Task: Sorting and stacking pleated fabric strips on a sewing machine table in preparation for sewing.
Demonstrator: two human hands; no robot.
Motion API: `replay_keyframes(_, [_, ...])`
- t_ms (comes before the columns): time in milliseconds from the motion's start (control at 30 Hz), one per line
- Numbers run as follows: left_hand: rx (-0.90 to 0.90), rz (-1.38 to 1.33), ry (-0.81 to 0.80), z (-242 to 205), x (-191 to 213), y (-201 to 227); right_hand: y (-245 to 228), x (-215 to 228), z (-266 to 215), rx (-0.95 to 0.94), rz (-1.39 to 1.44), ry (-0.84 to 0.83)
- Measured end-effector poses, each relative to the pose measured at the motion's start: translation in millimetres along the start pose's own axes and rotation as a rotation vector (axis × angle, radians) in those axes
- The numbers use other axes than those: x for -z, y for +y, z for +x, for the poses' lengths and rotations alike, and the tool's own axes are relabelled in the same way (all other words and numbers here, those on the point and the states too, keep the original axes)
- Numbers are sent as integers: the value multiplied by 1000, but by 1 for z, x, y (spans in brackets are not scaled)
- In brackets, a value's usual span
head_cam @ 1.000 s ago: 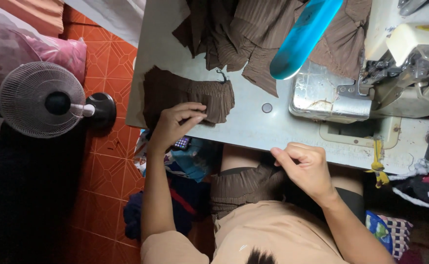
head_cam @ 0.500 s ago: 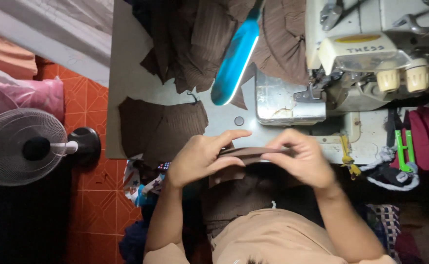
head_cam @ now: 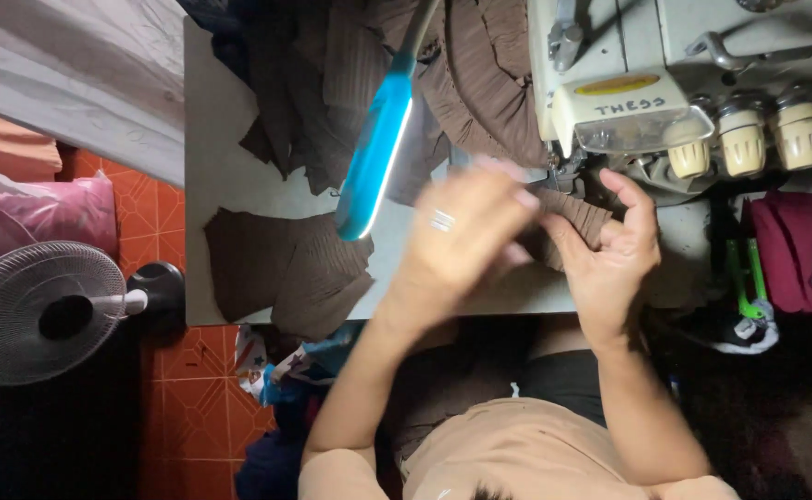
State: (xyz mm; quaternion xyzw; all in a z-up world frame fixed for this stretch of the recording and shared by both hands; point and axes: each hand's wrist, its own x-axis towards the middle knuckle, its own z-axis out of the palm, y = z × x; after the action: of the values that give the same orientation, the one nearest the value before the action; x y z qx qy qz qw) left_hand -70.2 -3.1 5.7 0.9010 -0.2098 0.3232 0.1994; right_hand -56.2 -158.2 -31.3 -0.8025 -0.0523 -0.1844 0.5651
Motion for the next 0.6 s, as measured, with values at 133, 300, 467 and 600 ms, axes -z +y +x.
replay_keyframes(133, [-169, 104, -250, -16, -3, 8, -8, 10, 3, -103, 51, -2])
replay_keyframes(300, [-91, 204, -193, -19, -4, 16, 9, 25, -9, -96, 79, -27])
replay_keyframes(467, [-51, 255, -185, -14, -8, 15, 0, 29, -23, -43, 5, -90])
replay_keyframes(600, [162, 275, -98, -41, 17, 15, 4, 34, -44, 7, -61, -212])
